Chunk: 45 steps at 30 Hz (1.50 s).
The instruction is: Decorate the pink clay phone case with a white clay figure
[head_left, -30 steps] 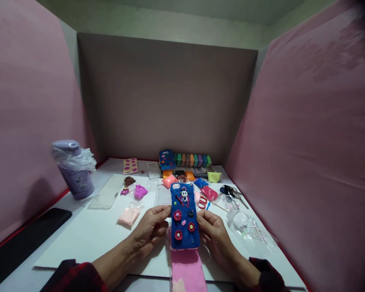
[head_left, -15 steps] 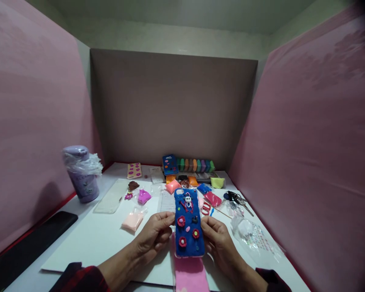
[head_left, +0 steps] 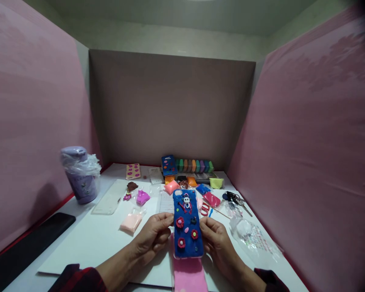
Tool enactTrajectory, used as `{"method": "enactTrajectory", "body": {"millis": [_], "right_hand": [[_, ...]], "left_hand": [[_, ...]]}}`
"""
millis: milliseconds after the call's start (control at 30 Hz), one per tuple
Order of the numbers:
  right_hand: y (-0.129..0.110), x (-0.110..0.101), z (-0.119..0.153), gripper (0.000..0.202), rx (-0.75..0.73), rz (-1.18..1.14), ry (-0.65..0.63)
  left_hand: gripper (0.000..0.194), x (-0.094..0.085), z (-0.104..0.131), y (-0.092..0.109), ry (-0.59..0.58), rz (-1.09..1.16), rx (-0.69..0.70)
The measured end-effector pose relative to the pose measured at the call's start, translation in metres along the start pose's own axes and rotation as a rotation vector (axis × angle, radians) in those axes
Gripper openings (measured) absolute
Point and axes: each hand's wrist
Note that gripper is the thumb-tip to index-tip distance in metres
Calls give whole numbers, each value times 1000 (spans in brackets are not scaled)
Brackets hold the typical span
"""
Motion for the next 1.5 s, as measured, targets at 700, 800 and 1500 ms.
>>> {"method": "enactTrajectory", "body": {"millis": [700, 800, 1500], "right_hand": [[4, -5, -2, 33, -28, 12, -7], [4, -5, -2, 34, -32, 13, 1], [1, -1, 1, 36, 5, 34, 63]], "left_hand": [[25, 4, 1, 1, 46, -31, 22], [26, 4, 2, 0, 38, -45, 17], [27, 5, 2, -3, 24, -43, 48]]}}
Point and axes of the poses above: each hand's wrist, its own z-axis away from the middle knuckle, its own x-axis out of the palm, y = z × x, and after that the axes turned 2 degrees about -z, right-handed
